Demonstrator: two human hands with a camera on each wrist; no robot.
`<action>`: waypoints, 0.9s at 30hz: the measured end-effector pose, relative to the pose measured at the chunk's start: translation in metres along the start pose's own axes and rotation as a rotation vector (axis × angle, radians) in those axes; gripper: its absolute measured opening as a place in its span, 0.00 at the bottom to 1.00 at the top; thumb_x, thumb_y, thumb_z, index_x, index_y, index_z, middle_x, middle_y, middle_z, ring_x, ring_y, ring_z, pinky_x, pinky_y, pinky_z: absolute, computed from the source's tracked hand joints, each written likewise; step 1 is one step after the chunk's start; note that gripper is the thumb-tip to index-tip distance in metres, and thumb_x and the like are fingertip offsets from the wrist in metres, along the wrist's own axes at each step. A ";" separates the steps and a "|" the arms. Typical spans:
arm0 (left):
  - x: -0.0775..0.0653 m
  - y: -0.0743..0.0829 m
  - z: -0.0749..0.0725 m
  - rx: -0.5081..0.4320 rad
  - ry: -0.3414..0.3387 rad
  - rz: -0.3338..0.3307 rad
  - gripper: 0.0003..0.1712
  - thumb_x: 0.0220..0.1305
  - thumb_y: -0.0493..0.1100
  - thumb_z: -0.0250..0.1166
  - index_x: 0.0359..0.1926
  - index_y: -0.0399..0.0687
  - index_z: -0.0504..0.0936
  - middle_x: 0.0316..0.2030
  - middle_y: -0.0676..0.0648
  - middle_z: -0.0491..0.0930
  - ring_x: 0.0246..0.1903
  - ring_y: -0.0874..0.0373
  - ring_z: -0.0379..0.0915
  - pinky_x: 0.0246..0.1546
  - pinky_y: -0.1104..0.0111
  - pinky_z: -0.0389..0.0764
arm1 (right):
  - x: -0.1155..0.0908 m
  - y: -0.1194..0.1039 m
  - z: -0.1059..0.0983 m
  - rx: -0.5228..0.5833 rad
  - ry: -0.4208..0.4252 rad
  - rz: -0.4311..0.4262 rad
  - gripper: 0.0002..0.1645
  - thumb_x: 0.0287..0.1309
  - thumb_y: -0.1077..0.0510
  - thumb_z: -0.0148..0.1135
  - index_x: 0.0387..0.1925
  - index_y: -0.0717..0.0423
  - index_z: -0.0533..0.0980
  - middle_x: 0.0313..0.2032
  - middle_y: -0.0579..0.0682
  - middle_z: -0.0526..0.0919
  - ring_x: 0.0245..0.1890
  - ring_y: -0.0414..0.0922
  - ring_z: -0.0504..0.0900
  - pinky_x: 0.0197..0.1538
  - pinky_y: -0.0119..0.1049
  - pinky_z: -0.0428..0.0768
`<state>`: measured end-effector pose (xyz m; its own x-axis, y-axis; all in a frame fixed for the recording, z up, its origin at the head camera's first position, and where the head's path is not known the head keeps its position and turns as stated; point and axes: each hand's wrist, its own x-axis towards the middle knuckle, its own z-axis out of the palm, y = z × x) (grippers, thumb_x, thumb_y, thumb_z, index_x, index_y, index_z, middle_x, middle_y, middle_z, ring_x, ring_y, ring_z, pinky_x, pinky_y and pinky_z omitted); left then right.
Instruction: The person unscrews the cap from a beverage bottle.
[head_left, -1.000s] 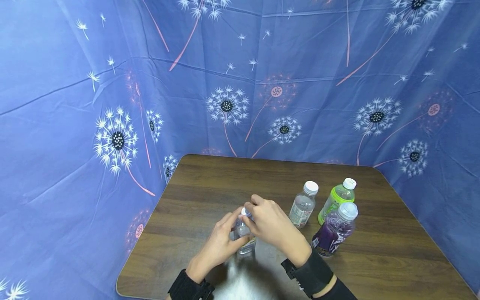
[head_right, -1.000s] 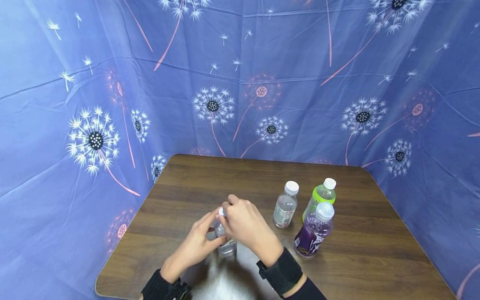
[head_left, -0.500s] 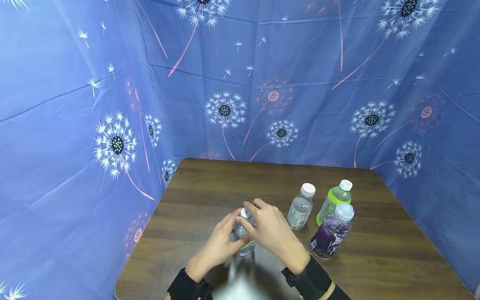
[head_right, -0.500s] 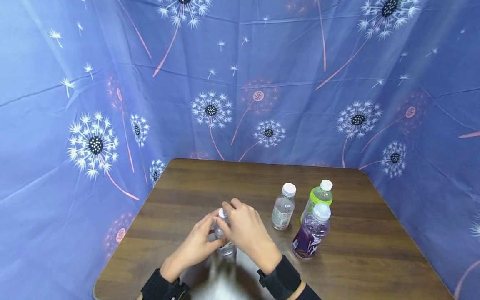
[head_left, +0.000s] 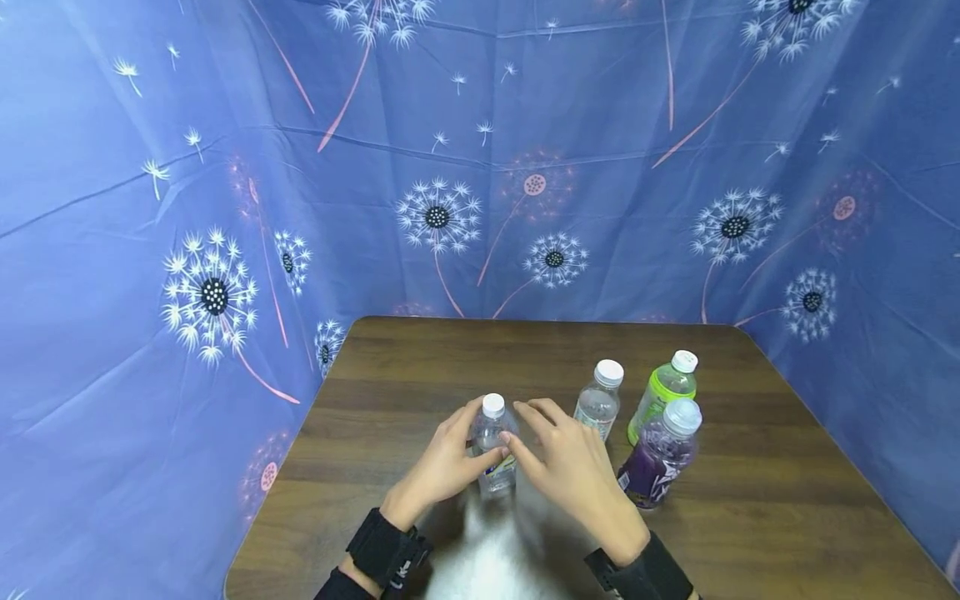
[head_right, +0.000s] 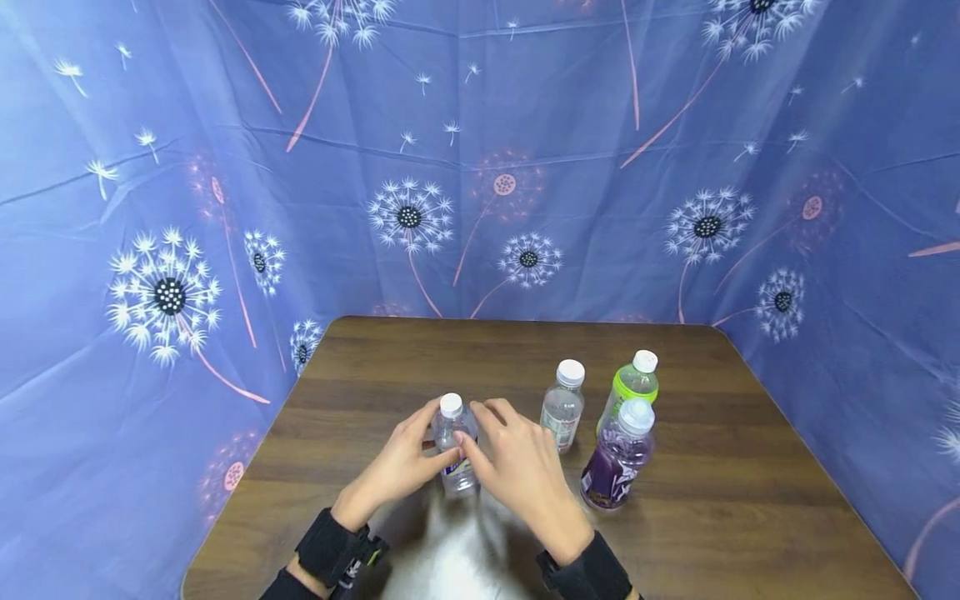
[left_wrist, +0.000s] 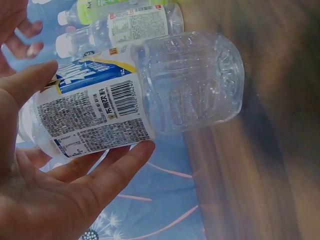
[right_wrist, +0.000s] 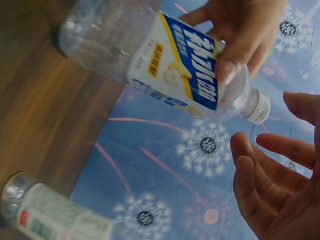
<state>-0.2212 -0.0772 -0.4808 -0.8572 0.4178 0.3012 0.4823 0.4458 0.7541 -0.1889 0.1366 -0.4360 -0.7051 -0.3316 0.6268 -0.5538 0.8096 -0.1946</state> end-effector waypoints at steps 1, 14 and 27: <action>0.004 0.000 0.000 0.004 0.001 0.000 0.44 0.69 0.52 0.72 0.79 0.51 0.61 0.67 0.41 0.74 0.63 0.46 0.78 0.55 0.58 0.87 | -0.002 0.002 0.000 -0.006 0.002 0.008 0.26 0.63 0.42 0.73 0.57 0.50 0.85 0.49 0.47 0.87 0.20 0.30 0.73 0.21 0.25 0.71; 0.063 -0.006 0.016 0.083 0.039 0.010 0.44 0.68 0.53 0.73 0.77 0.51 0.62 0.63 0.41 0.76 0.60 0.47 0.80 0.54 0.56 0.87 | -0.027 0.024 0.006 -0.068 -0.102 0.120 0.26 0.62 0.37 0.72 0.54 0.47 0.85 0.45 0.44 0.88 0.27 0.40 0.85 0.24 0.37 0.81; 0.130 -0.003 0.031 0.100 -0.033 -0.080 0.47 0.68 0.54 0.72 0.80 0.52 0.58 0.68 0.37 0.73 0.64 0.40 0.75 0.60 0.48 0.83 | -0.042 0.028 0.012 -0.045 -0.200 0.180 0.29 0.63 0.33 0.69 0.57 0.45 0.85 0.47 0.42 0.88 0.29 0.36 0.83 0.26 0.32 0.78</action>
<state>-0.3286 0.0001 -0.4621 -0.8879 0.4027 0.2224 0.4300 0.5548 0.7123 -0.1798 0.1679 -0.4770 -0.8664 -0.2653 0.4231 -0.3941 0.8836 -0.2530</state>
